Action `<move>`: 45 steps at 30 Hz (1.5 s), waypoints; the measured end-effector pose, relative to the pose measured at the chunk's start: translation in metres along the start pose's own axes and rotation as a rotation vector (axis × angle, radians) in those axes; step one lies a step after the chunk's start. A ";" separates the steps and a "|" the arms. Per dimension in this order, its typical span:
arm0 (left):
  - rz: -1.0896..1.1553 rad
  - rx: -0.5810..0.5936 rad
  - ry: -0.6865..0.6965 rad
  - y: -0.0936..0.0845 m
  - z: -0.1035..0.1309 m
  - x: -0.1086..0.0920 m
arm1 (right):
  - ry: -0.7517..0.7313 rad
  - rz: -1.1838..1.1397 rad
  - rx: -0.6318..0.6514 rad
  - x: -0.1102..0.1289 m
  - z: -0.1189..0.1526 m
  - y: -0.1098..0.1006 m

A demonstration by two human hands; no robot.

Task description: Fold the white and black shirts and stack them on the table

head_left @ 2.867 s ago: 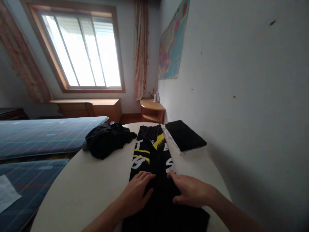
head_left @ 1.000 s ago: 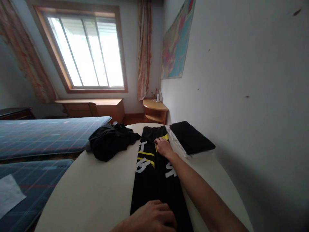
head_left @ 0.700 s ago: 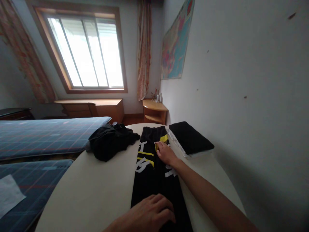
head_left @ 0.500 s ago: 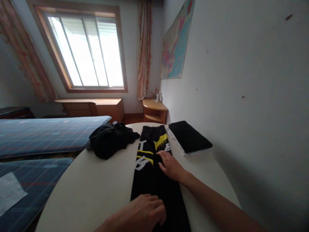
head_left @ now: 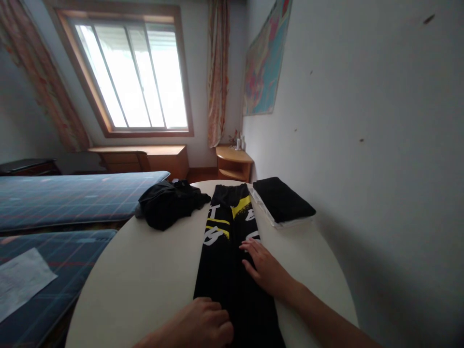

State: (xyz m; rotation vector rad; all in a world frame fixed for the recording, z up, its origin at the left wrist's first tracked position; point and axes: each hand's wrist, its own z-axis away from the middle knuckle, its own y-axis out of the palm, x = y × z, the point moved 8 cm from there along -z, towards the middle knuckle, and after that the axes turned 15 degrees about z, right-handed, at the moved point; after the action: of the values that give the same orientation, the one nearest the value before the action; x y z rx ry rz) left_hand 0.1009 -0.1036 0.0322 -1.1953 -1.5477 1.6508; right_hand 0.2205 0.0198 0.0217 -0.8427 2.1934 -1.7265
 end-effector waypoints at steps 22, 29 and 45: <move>0.308 -0.028 -0.211 -0.029 0.019 0.016 | -0.433 -0.160 0.055 0.053 0.019 -0.023; 0.429 -0.057 -0.390 -0.030 0.032 0.054 | -0.616 -0.087 0.159 0.094 0.039 -0.010; 0.596 -0.325 -0.319 -0.047 0.006 0.079 | -0.581 0.156 0.042 0.127 0.049 0.002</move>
State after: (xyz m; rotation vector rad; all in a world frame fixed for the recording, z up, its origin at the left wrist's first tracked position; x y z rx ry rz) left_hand 0.0538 -0.0297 0.0603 -1.7614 -1.8198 2.0993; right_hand 0.1424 -0.0915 0.0278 -0.9813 1.7713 -1.2465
